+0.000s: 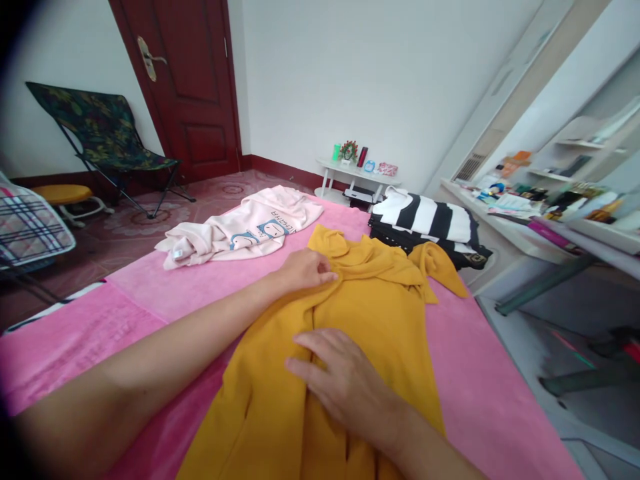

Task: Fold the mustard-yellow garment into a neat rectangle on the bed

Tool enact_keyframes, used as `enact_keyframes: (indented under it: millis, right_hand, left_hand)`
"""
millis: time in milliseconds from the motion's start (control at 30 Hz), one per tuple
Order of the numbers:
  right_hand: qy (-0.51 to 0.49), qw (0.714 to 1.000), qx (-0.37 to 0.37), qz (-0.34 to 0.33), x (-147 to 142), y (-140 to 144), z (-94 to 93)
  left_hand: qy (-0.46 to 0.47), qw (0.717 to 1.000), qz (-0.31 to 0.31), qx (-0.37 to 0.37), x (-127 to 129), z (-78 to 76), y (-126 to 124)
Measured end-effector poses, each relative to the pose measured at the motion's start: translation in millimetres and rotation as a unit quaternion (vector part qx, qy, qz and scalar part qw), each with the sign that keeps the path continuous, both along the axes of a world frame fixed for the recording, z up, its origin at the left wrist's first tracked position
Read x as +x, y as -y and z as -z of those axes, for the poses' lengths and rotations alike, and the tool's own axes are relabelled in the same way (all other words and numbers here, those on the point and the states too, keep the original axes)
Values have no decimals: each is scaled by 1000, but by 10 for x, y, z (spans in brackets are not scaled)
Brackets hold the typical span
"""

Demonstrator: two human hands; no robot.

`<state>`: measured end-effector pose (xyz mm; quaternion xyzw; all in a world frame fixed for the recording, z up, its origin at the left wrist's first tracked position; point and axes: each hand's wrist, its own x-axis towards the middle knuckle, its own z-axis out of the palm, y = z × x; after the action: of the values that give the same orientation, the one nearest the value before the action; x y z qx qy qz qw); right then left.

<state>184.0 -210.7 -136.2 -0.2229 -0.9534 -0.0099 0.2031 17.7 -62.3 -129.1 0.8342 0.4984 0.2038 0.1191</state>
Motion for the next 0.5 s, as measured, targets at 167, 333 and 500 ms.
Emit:
enact_keyframes:
  millis: [167,333,500]
  right_hand:
    - [-31,999,-11,-30,-117,107,-17]
    - [-79,995,-53,-28,-85,179,-172]
    - [-68,995,-73,-23,-48,254,-183]
  left_hand:
    - [-24,996,28,-77,116,-120,193]
    - [48,993,40,-102,124,-98,145]
    - [150,962,93,-210,101,15,93]
